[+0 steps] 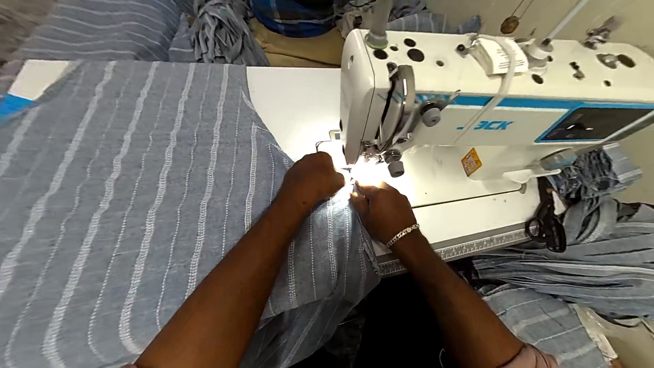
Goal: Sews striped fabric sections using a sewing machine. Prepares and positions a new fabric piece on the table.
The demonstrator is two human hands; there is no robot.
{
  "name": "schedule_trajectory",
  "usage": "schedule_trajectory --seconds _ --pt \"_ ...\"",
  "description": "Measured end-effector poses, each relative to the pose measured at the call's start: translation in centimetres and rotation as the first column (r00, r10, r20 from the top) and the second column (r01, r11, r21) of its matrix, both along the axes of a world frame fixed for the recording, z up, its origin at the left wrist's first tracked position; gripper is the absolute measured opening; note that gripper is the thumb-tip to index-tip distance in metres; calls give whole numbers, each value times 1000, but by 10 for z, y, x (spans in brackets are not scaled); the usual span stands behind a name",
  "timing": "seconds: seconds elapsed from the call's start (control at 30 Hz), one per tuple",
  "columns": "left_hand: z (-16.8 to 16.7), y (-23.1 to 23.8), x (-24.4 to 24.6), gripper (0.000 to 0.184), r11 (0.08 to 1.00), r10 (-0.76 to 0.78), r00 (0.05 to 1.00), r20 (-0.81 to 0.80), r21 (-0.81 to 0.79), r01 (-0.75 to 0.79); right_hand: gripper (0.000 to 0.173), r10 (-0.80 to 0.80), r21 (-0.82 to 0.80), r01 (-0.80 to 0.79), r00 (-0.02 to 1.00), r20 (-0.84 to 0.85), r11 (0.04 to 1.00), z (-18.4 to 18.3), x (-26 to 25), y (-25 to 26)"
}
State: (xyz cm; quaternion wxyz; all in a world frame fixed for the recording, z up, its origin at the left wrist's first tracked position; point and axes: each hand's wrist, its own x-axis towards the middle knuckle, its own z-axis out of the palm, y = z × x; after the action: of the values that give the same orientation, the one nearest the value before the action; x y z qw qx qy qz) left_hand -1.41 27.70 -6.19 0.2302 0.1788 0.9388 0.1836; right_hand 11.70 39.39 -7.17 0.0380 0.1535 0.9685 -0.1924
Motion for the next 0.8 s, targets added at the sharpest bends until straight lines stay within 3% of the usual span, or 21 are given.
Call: schedule_trajectory --seconds 0.07,0.13,0.2,0.27,0.37,0.4,0.47,0.53,0.63,0.7,0.8 --pt "9 -6 18 44 997 15 980 -198 -77 -31 50 16 -65 -16 1000 -14 998 5 13 0" --pt "9 -10 41 45 998 -38 905 -423 -56 16 33 19 -57 -28 989 -143 998 -5 30 -5" --pt "-3 -12 62 37 986 -140 808 -573 -2 169 25 51 -39 -66 950 -309 997 -19 50 -10" --pt "-22 -15 78 51 969 -231 813 -535 -56 239 20 163 -56 -194 923 -348 979 -23 71 -12" --pt "-45 -26 83 64 968 -241 829 -504 -61 245 18 363 -199 -384 922 -134 902 13 91 28" --pt "-48 -29 82 64 968 -231 828 -511 -37 247 18 330 -196 -343 939 -100 918 31 97 53" --pt "-48 -30 80 62 968 -223 835 -503 -12 251 24 20 -17 -23 989 -144 1000 58 107 104" --pt "-47 -30 77 59 966 -226 837 -498 -8 257 46 -217 243 246 966 -142 938 52 105 152" --pt "-43 -32 79 60 959 -257 835 -487 -20 283 83 -325 364 250 932 161 897 22 99 180" --pt "-43 -36 85 61 953 -275 827 -490 -27 300 70 -304 322 226 928 217 920 30 99 184" --pt "-44 -37 88 62 951 -286 823 -490 -40 307 53 -286 268 289 957 -52 919 46 113 177"
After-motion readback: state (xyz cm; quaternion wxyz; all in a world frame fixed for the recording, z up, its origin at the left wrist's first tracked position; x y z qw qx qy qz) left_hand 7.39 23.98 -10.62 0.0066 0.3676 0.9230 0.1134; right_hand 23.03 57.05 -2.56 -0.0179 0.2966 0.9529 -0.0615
